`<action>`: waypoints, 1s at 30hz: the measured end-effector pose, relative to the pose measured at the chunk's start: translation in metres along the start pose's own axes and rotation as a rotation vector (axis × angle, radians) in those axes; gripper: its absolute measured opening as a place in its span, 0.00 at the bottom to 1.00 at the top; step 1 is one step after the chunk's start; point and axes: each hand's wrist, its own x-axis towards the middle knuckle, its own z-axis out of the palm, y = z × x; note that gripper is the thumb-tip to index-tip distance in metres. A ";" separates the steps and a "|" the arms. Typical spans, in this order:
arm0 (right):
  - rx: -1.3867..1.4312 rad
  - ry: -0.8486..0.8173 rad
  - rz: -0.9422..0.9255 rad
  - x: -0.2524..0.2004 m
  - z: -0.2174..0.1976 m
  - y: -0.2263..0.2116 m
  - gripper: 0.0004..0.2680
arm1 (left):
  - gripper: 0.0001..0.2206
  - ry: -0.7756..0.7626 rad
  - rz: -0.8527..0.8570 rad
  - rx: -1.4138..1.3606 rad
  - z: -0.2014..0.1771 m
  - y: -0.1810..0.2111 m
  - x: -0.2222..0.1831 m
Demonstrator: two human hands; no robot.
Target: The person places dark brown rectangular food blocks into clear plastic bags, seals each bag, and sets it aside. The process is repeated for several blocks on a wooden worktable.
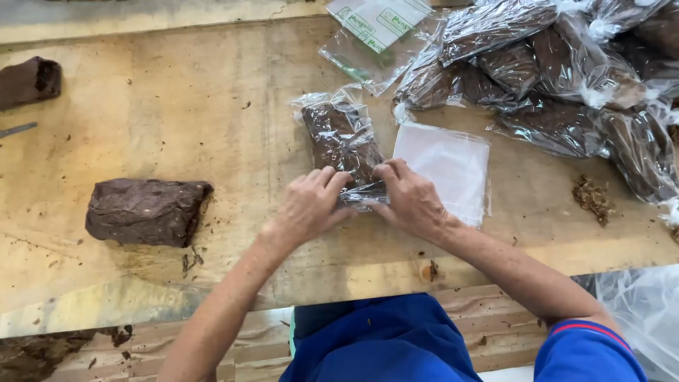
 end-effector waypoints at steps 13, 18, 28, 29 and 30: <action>0.132 0.250 -0.041 0.077 0.014 0.014 0.05 | 0.05 0.178 -0.267 0.080 -0.015 -0.078 0.016; 0.220 0.335 -0.075 0.113 -0.051 0.013 0.09 | 0.05 0.214 -0.425 -0.141 -0.085 -0.079 0.061; 1.125 0.229 -0.355 0.144 -0.130 0.019 0.19 | 0.07 0.366 -0.493 -0.897 -0.203 -0.030 0.126; 0.827 -0.020 -0.142 0.146 -0.108 0.040 0.23 | 0.09 0.359 -0.538 -0.950 -0.203 -0.030 0.131; 0.515 -0.256 0.066 0.147 -0.086 0.061 0.29 | 0.10 0.352 -0.583 -1.004 -0.202 -0.030 0.135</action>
